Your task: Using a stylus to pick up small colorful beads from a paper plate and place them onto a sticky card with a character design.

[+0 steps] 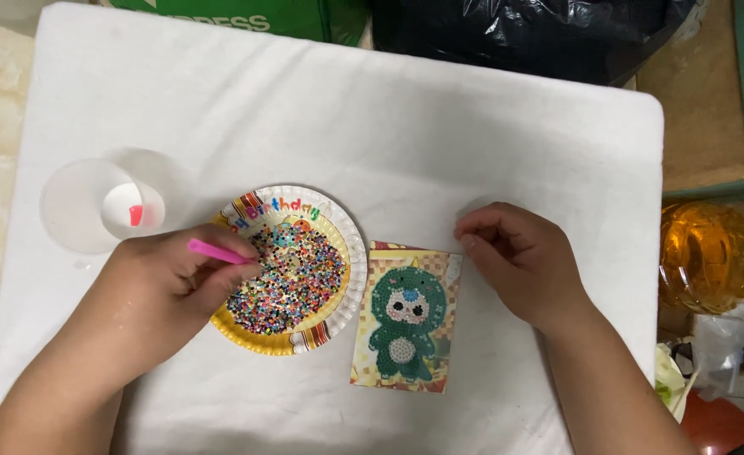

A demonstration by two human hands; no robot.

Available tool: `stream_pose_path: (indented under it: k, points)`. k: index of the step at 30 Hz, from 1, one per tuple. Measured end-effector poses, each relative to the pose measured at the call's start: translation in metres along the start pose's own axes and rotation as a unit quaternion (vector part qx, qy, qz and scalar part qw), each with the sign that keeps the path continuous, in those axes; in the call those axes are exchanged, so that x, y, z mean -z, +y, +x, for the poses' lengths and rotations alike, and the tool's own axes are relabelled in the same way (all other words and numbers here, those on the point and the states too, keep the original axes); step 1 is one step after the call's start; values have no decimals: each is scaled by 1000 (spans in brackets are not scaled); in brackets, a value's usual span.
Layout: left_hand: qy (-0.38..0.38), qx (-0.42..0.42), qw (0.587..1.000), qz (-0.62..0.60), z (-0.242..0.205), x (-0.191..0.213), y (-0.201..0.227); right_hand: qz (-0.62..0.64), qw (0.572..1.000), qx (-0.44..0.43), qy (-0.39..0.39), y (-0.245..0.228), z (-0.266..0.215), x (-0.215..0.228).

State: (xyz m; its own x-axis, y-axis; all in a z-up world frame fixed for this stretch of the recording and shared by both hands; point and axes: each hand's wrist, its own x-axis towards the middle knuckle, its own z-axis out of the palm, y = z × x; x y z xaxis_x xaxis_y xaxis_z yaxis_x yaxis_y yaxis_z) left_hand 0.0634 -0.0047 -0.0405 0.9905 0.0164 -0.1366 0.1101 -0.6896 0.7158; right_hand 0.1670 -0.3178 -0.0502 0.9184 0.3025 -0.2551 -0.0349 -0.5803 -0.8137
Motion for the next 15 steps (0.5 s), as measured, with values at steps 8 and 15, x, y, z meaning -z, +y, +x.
stream_pose_path:
  k: [8,15]
  points:
    - [79,-55,990,-102,-1,-12,28,-22,996,26,-88,-3,-1,15]
    - [-13,-250,966,-67,19,-60,65,-121,975,84,-165,-1,-5,25]
